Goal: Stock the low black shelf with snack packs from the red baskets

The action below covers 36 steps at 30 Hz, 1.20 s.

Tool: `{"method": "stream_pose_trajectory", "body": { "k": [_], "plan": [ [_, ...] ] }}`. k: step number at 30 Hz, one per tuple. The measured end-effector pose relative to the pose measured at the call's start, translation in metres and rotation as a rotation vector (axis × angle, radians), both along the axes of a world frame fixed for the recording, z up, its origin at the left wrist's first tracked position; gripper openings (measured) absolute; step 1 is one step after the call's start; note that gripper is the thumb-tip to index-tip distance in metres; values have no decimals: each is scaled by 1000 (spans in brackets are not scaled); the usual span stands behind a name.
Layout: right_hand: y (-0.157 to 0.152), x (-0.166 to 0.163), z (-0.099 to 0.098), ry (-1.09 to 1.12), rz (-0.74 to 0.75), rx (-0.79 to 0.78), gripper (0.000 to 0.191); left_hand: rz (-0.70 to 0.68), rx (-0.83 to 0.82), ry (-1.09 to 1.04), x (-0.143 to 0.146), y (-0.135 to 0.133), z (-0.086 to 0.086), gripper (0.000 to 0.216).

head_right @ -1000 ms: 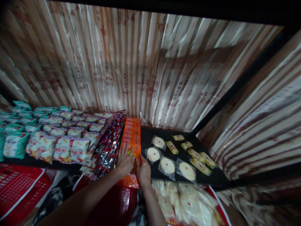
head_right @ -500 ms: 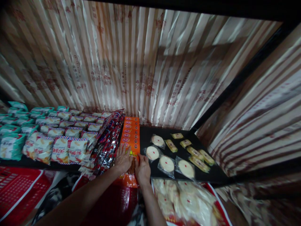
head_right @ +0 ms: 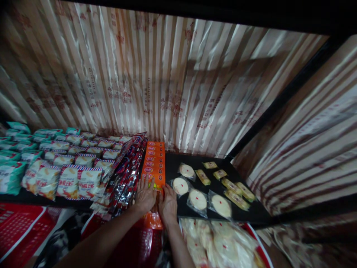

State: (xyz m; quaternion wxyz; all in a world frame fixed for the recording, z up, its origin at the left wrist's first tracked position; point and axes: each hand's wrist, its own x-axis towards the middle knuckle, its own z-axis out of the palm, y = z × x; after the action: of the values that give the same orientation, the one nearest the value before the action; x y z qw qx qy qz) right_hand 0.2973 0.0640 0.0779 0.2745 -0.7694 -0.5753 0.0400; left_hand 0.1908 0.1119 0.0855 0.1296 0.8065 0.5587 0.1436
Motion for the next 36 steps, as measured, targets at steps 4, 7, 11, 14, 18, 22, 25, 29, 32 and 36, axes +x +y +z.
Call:
{"method": "stream_pose_trajectory", "body": {
  "k": [4, 7, 11, 14, 18, 22, 25, 29, 32, 36],
  "plan": [
    [2, 2, -3, 10, 9, 15, 39, 6, 46, -13, 1, -1, -5, 52],
    [3, 3, -5, 13, 10, 40, 39, 7, 77, -26, 2, -1, -7, 52],
    [8, 3, -8, 25, -13, 81, 41, 14, 78, -28, 2, -1, -7, 53],
    [12, 2, -13, 27, 11, 104, 41, 20, 80, -36, 2, -2, -6, 51],
    [14, 1, -17, 74, 31, 89, 42, 22, 100, -51, 2, -2, -6, 51],
    [13, 0, -15, 125, 36, 54, 45, 16, 108, -41, 3, -2, -8, 51],
    [13, -1, -13, 159, 36, 30, 46, 18, 126, -36, 4, -2, -11, 52],
    [15, -1, -14, 181, 35, 44, 44, 16, 140, -32, 4, -1, -15, 52],
    [17, -1, -16, 186, 31, 54, 42, 17, 150, -40, 4, 0, -16, 51],
    [18, -2, -18, 198, 27, 56, 42, 13, 135, -46, 4, 1, -17, 51]
  ]
}}
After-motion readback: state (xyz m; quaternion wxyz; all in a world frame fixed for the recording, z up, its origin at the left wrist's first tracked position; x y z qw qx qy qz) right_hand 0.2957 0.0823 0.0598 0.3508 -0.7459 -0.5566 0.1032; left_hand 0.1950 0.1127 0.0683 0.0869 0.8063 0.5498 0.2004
